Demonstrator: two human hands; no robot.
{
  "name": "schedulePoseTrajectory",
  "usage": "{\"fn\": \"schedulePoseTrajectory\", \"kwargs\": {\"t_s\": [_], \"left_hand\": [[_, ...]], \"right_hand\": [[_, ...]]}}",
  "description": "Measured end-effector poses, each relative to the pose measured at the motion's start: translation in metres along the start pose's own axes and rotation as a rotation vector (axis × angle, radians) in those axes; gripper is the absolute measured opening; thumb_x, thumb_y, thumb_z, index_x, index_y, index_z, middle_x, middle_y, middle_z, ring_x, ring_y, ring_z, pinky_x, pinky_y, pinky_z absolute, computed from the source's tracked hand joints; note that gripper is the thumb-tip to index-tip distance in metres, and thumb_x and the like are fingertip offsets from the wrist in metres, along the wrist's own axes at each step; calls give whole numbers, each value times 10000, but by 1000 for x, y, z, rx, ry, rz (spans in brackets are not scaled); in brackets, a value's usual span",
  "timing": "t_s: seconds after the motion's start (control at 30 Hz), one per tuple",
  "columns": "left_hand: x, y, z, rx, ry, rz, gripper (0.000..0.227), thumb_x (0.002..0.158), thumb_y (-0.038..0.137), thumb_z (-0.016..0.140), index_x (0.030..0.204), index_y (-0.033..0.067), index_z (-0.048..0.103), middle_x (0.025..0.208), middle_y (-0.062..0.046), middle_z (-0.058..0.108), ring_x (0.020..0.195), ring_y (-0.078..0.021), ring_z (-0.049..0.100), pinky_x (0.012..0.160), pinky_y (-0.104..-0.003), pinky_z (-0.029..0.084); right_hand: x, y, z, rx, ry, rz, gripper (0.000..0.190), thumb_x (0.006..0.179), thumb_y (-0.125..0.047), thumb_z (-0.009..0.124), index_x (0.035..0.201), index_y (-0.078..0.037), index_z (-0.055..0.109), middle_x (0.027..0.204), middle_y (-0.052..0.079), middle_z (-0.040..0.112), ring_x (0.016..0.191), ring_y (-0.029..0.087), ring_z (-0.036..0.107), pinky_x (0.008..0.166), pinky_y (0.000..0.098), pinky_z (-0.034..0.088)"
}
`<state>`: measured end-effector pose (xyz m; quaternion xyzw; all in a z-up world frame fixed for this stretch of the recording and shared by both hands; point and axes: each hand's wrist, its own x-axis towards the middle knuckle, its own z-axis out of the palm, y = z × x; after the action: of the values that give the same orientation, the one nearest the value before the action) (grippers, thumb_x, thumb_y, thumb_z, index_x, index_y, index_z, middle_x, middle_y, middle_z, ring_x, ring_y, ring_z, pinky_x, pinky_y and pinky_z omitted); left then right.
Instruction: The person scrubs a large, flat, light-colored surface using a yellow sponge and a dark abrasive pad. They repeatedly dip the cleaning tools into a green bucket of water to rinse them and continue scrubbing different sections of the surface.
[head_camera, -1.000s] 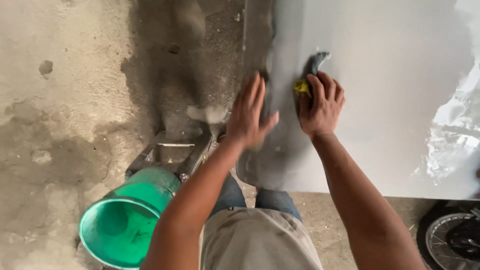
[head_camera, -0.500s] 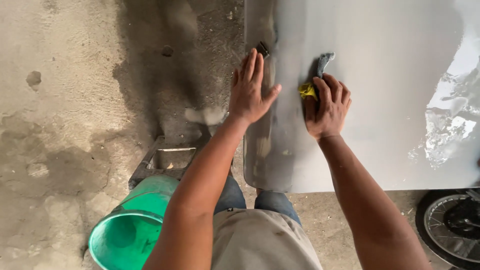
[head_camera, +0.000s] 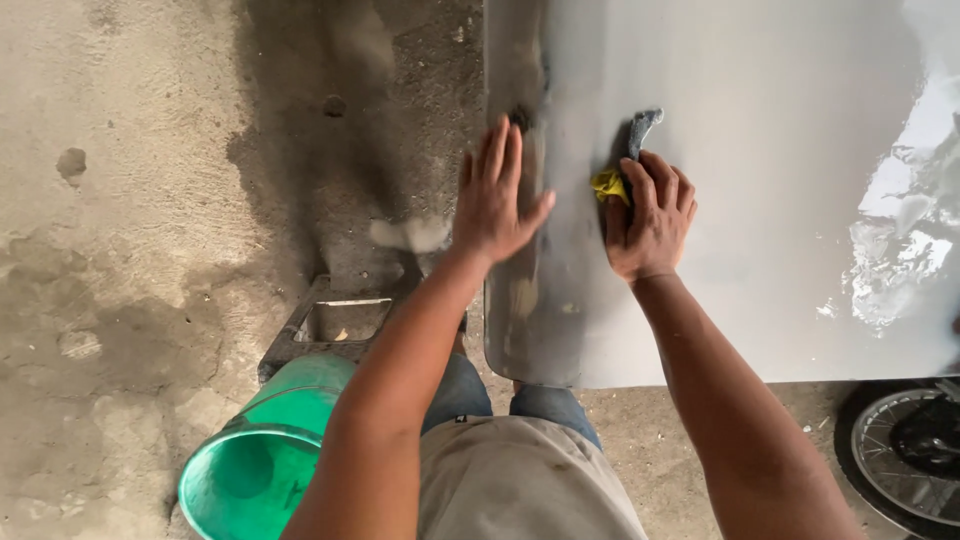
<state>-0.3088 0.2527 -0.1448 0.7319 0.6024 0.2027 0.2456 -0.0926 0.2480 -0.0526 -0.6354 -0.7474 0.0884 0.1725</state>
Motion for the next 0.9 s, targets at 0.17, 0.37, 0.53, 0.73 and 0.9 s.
{"fn": "schedulePoseTrajectory", "kwargs": {"t_s": [0.17, 0.37, 0.53, 0.73, 0.9], "left_hand": [[-44, 20, -15, -26, -19, 6, 1003, 972, 776, 265, 1642, 39, 145, 1741, -180, 75, 1602, -356, 134, 1286, -598, 121], [-183, 39, -2, -18, -237, 12, 979, 996, 750, 253, 1644, 18, 206, 1751, -177, 94, 1622, -359, 138, 1274, -647, 114], [-46, 22, -8, 84, -109, -94, 978, 977, 769, 246, 1645, 59, 165, 1751, -149, 99, 1605, -331, 171, 1261, -648, 84], [-50, 33, -10, -27, 13, -120, 985, 990, 775, 210, 1655, 51, 157, 1758, -149, 92, 1616, -339, 170, 1282, -633, 82], [-180, 44, -1, -15, -217, -2, 979, 993, 744, 206, 1651, 21, 167, 1756, -170, 75, 1628, -342, 124, 1282, -616, 67]], "right_hand": [[-1, 3, 1, -15, -2, -3, 467, 986, -194, 616, 1448, -159, 556, 1520, 102, 505, 1394, 395, 421, 1172, 540, 315], [1, 0, -2, -4, -18, 10, 492, 966, -181, 615, 1454, -166, 549, 1527, 96, 500, 1386, 395, 415, 1152, 544, 312], [0, 2, -1, -3, -16, 15, 486, 972, -182, 609, 1454, -170, 549, 1527, 92, 499, 1388, 393, 417, 1148, 543, 318], [-1, 0, -1, 5, -4, 9, 456, 993, -215, 618, 1442, -160, 561, 1524, 95, 502, 1392, 391, 416, 1159, 536, 317], [1, 2, -3, -3, -24, 34, 478, 968, -198, 606, 1442, -150, 568, 1529, 101, 506, 1399, 394, 414, 1176, 536, 314]]}}
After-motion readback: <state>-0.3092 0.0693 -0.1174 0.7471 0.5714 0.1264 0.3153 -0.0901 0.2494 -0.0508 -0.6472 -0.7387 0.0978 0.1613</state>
